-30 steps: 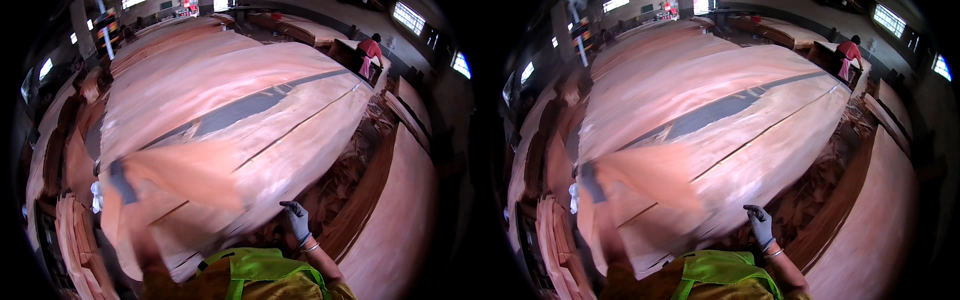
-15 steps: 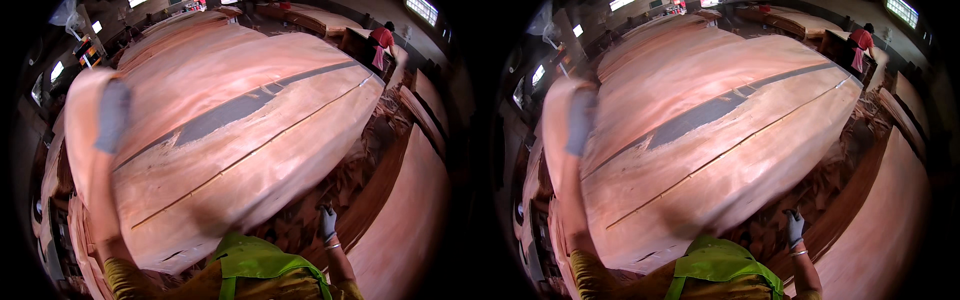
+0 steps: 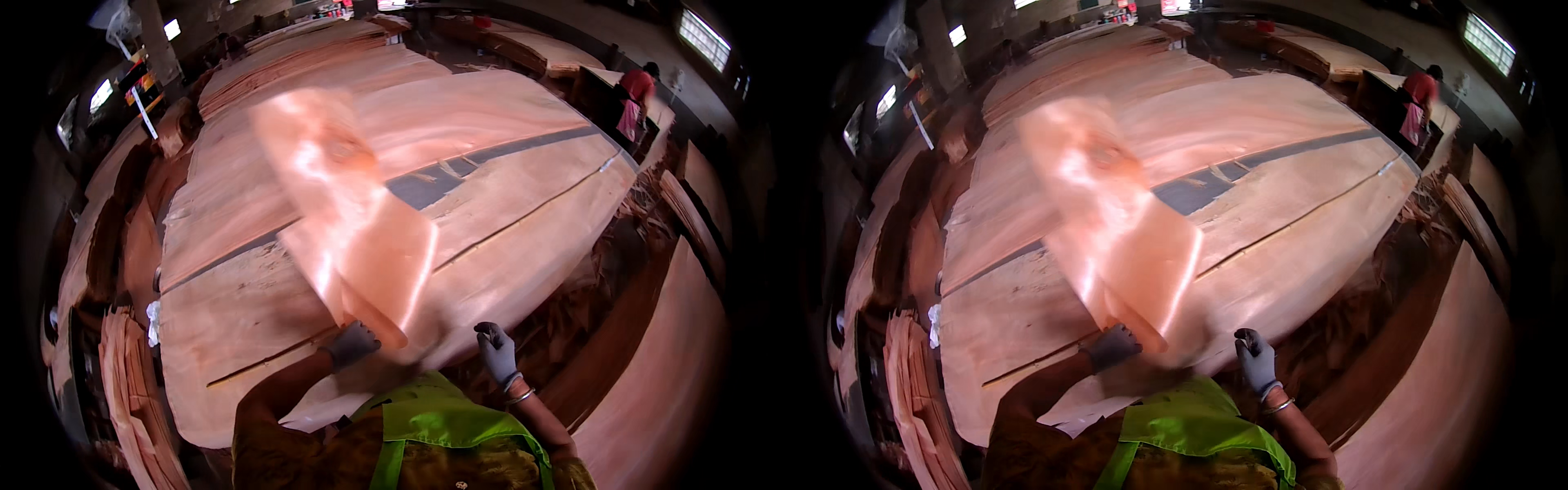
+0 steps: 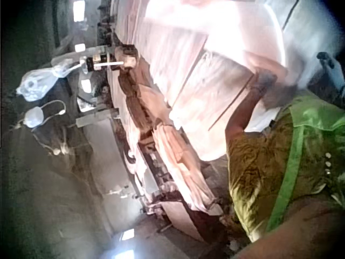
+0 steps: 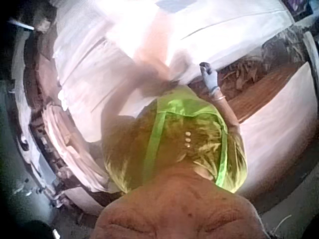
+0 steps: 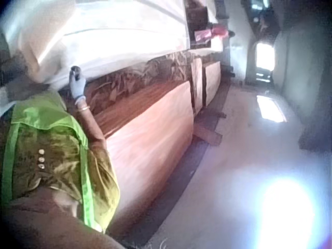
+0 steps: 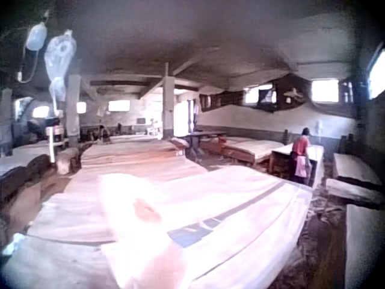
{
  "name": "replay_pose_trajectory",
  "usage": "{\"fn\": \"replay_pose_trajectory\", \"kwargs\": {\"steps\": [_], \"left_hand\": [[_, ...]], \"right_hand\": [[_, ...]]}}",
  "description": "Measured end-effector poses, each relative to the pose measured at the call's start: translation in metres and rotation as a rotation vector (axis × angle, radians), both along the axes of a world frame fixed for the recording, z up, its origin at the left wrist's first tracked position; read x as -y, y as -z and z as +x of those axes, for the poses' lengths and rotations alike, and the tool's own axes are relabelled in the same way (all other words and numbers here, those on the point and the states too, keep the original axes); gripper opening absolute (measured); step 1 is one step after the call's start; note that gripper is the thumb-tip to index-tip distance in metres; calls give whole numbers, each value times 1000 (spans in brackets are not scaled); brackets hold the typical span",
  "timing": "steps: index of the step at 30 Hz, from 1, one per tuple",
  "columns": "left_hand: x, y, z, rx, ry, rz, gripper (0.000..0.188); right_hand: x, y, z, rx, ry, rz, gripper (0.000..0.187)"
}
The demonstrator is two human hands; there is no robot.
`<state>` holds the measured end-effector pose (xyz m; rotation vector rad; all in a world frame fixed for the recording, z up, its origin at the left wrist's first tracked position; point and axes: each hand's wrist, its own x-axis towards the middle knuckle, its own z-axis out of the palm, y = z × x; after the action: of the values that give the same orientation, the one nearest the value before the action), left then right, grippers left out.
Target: The person flips, inspects, and sorts large thin wood veneer sheets on a stack, then uses a small tool to cut or trim edges of specific sheets.
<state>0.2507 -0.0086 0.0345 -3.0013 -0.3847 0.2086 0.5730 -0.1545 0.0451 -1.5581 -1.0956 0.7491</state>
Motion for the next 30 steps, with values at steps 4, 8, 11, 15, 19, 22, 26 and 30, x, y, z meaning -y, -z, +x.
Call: {"fn": "replay_pose_trajectory", "kwargs": {"steps": [4,8,11,15,19,22,26,30], "left_hand": [[2,38,-13,154,-193,-19,6],[4,53,-14,387,-281,-115,14],[2,49,-5,499,-332,-79,19],[9,66,-14,324,-553,-103,19],[9,30,-4,460,-780,-70,11],[5,36,-13,412,-880,16,9],[-12,36,-16,238,-885,49,9],[-39,4,-6,352,-889,140,12]], "right_hand": [[-34,0,-5,190,-45,-26,23],[-83,-36,-26,531,-216,54,28],[-127,-48,-32,657,-461,232,33],[-174,-52,-2,971,-727,103,35],[-209,0,72,1063,-817,-37,31],[-231,18,121,1072,-854,-74,20],[-245,29,160,1070,-926,-174,18],[-256,31,180,1034,-902,-166,15]]}}
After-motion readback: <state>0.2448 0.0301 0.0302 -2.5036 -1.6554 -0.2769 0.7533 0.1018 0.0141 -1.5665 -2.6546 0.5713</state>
